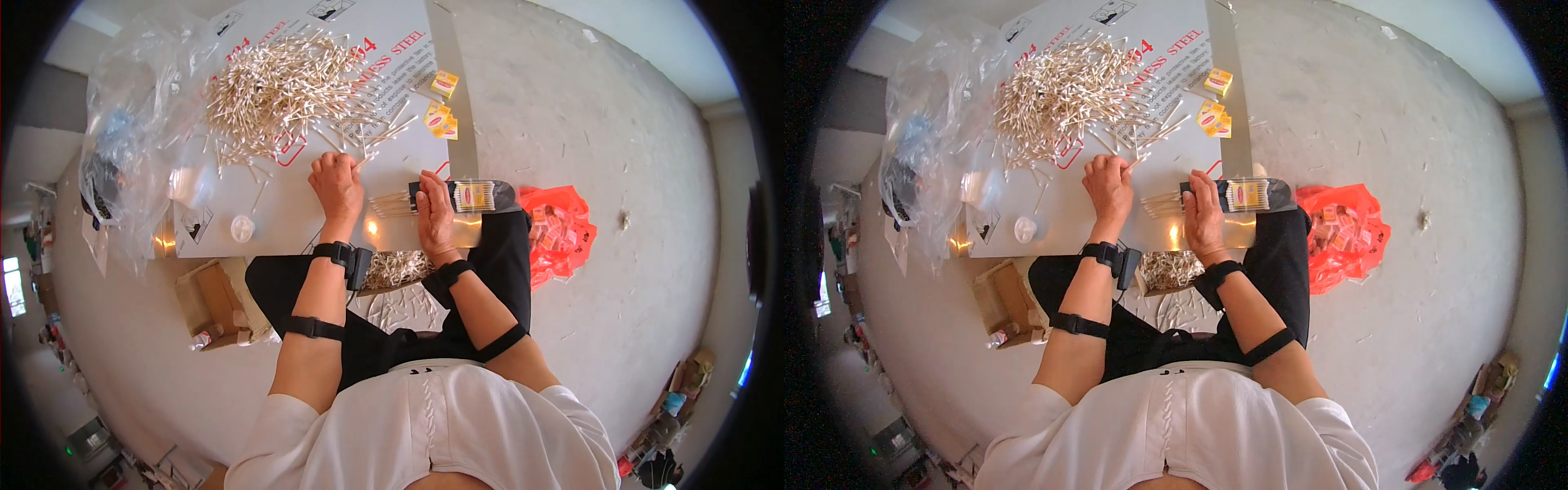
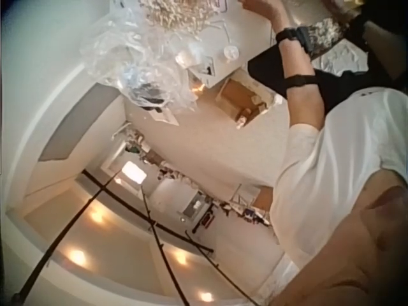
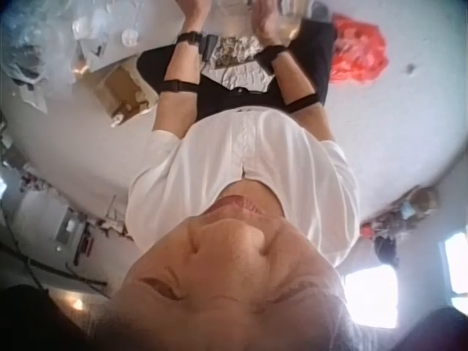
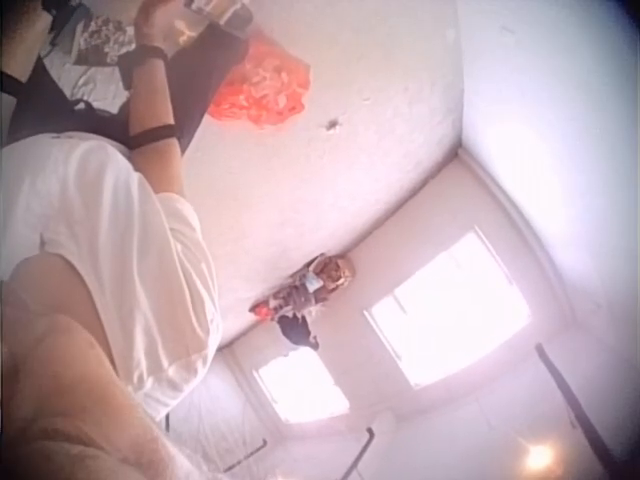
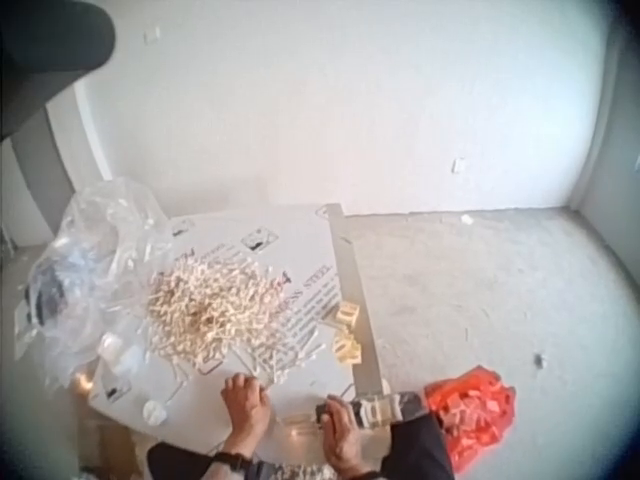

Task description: The person is counting and packaging cotton swabs into small plastic bags, adding labels to the bags.

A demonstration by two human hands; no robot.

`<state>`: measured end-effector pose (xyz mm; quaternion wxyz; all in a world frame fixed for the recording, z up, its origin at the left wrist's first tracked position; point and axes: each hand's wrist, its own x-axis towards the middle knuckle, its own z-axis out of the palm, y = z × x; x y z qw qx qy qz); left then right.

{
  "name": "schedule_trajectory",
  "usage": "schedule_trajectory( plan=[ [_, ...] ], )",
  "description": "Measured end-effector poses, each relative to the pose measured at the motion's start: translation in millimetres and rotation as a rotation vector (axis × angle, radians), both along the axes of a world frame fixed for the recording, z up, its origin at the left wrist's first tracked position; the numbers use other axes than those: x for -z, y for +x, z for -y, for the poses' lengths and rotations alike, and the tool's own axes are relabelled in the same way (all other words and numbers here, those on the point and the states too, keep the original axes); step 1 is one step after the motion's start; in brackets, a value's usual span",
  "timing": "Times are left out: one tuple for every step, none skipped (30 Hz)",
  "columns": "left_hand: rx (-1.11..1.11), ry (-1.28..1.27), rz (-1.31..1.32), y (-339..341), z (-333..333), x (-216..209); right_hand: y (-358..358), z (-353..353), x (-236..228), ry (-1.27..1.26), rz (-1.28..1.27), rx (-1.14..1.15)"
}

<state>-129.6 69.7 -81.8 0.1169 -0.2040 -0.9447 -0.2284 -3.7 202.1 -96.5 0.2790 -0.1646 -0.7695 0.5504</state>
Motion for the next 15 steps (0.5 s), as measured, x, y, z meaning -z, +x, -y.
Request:
schedule_trajectory(
  plan=[
    [0.014,0.006,-0.003,3,0,1,1,0,-2,-0.021,0.018,-0.006],
    [0.014,0.006,-0.002,7,0,2,0,0,-1,-0.022,0.02,-0.006],
    [0.08,0.039,0.005,15,-3,0,0,-3,0,0.018,-0.003,0.006],
    [0.144,0.071,0.012,23,-5,-2,0,-5,2,0.057,-0.025,0.016],
    [0.149,0.071,0.016,30,-9,-4,0,-6,3,0.057,-0.021,0.021],
    [0.176,0.079,0.012,35,-10,-5,-1,-7,3,0.043,-0.04,0.018],
    [0.203,0.087,0.007,40,-12,-5,-1,-7,2,0.029,-0.059,0.016],
    [0.233,0.104,-0.002,45,-14,-6,0,-7,1,0.029,-0.057,0.017],
    [0.232,0.104,-0.005,44,-13,-5,-1,-7,1,0.018,-0.053,0.014],
    [0.219,0.133,-0.057,44,-13,-4,-2,-7,1,0.008,-0.049,0.013],
    [0.207,0.162,-0.108,43,-14,-2,-3,-8,1,0.008,-0.052,0.014],
    [0.208,0.162,-0.108,39,-14,-3,-3,-7,1,0.013,-0.057,0.018],
    [0.107,0.159,-0.088,31,-14,-3,-2,-7,2,0.018,-0.061,0.024],
    [0.007,0.156,-0.068,22,-16,-3,-2,-6,2,0.019,-0.061,0.027],
    [0.007,0.156,-0.068,14,-19,-5,-1,-6,2,-0.008,-0.064,0.024]
  ],
)
